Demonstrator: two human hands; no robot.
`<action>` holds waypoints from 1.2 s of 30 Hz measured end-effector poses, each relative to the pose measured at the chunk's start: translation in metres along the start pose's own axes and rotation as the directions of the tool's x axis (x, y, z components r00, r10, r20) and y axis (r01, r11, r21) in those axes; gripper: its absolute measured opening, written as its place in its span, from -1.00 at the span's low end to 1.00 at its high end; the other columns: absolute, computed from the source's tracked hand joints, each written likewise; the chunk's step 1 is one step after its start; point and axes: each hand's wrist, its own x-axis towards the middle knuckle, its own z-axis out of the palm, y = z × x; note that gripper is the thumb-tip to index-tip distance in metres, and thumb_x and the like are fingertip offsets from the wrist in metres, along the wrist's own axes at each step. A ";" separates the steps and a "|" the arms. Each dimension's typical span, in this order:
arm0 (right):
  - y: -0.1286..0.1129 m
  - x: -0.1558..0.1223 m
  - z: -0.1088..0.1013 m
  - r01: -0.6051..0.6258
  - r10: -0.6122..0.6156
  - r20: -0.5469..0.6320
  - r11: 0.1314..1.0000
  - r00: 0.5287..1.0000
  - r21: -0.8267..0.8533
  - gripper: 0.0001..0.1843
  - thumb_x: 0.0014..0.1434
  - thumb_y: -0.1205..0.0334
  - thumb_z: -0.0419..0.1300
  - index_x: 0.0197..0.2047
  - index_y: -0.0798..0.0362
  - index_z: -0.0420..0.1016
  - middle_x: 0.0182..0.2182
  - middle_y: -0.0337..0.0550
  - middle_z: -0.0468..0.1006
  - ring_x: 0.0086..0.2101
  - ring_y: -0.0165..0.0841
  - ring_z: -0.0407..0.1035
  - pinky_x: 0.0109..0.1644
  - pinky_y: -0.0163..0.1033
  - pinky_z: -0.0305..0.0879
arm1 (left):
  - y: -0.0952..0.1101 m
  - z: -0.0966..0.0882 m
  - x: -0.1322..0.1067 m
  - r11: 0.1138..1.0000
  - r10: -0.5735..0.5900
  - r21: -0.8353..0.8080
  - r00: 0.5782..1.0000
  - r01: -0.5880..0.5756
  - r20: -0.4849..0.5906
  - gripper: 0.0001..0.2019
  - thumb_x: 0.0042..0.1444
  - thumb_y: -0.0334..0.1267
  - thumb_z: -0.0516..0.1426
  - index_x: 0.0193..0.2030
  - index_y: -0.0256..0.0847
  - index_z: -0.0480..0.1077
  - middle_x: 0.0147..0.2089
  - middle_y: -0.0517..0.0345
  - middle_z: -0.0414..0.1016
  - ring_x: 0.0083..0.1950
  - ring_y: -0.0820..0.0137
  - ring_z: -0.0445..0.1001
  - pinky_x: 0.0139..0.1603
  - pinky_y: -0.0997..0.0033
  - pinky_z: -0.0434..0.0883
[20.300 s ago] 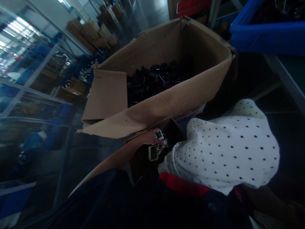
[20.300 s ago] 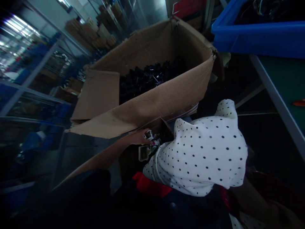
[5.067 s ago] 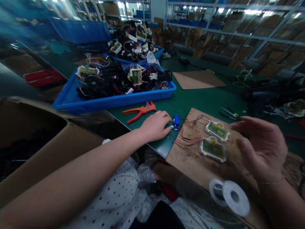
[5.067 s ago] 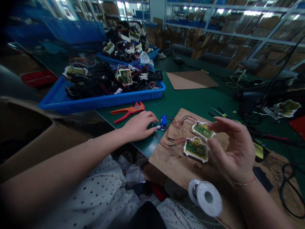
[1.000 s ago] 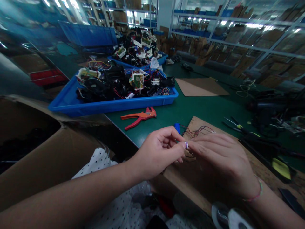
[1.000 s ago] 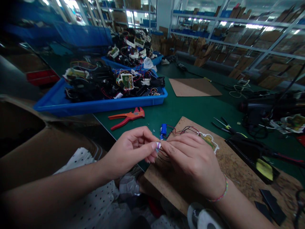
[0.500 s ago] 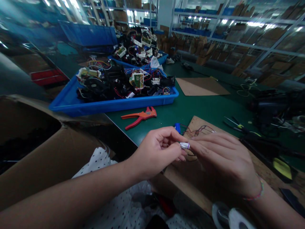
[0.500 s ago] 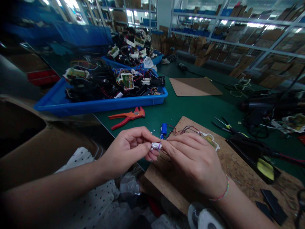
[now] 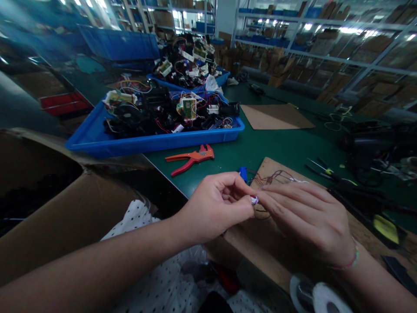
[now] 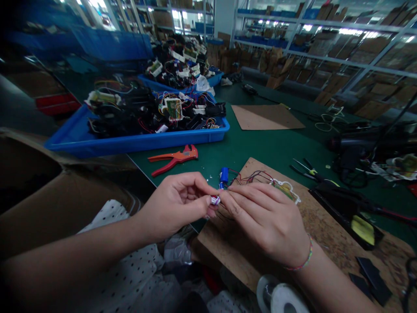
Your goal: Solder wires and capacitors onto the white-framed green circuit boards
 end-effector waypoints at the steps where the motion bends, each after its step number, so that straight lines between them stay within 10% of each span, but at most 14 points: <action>1: 0.000 0.000 0.000 0.003 -0.003 -0.005 1.000 1.000 -0.007 -0.66 0.29 0.45 0.14 0.11 0.21 0.49 -0.08 -0.02 0.68 -0.02 -0.30 0.53 0.08 -0.15 0.35 | 0.000 0.000 0.000 1.000 0.002 -0.002 1.000 -0.002 0.003 -0.90 0.02 -0.40 0.29 -0.30 -0.27 0.49 -0.38 0.17 0.58 -0.38 0.46 0.58 -0.29 0.50 0.54; 36: 0.001 0.001 -0.004 0.008 -0.008 -0.014 0.999 1.000 -0.040 -0.68 0.29 0.45 0.12 0.09 0.20 0.50 -0.09 -0.03 0.68 -0.04 -0.30 0.54 0.06 -0.15 0.39 | 0.002 0.001 -0.004 0.981 0.000 0.195 1.000 0.001 -0.006 -0.86 0.09 -0.32 0.28 -0.20 -0.24 0.50 -0.33 0.09 0.64 -0.31 0.35 0.65 -0.27 0.45 0.56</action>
